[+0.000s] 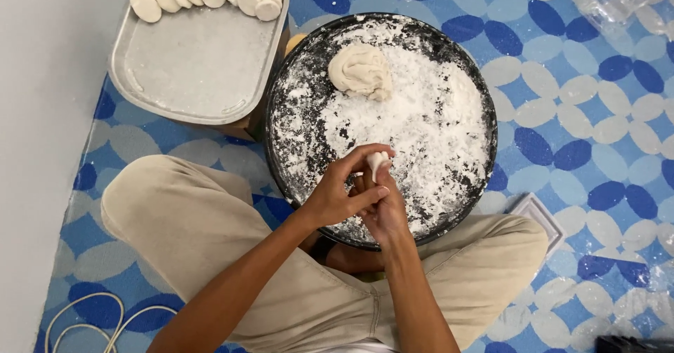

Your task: A person shapes small balls of dough from a larger mass and arranges them on a tray.

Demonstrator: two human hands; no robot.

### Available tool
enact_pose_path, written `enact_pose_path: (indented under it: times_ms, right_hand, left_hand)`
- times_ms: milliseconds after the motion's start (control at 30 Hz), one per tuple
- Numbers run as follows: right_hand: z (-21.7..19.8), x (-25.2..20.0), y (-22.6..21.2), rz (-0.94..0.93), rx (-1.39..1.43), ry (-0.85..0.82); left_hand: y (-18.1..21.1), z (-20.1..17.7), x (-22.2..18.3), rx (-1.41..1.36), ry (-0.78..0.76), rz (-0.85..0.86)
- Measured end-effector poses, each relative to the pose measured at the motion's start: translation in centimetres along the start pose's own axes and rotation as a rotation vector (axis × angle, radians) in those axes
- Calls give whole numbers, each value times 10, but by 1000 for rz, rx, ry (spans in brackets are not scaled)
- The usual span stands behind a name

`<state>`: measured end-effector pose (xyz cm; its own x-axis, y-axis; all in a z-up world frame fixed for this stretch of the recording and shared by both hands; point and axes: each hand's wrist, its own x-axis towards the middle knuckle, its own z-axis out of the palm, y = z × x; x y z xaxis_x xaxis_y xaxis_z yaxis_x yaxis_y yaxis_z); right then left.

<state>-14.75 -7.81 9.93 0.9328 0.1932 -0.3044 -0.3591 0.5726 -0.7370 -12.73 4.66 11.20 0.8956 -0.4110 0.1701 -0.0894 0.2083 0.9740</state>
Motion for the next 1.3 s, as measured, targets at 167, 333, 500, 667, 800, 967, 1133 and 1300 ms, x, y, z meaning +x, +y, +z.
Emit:
enact_pose_path:
  times_ms: [167,333,500,667,800,967,1133,1300]
  right_hand:
    - [-26,0,18,-53,-97,16]
    - [-38,0,29,-25,-297,59]
    - [7,-13,-8,58,-254,81]
    - [-29,1,23,15,-356,81]
    - [-38,-9,33,-62,-511,199]
    - [-60,11,39,-248,-677,148]
    - [-41,10,22,-297,-795,126]
    - [-27,13,11,-433,-1169,204]
  left_hand:
    - [-6,-7,-5,-9,-72,-49]
    - [-22,-7,-5,-161,-128,-215]
    - [-15,-8,1,-127,-162,-171]
    - [1,-6,3,64,-68,2]
    - [15,-9,0,367,-1,166]
    - [11,-4,-2,540,41,236]
    - [6,-9,-4,695,29,164]
    - [-7,-25,3,933,-251,-199]
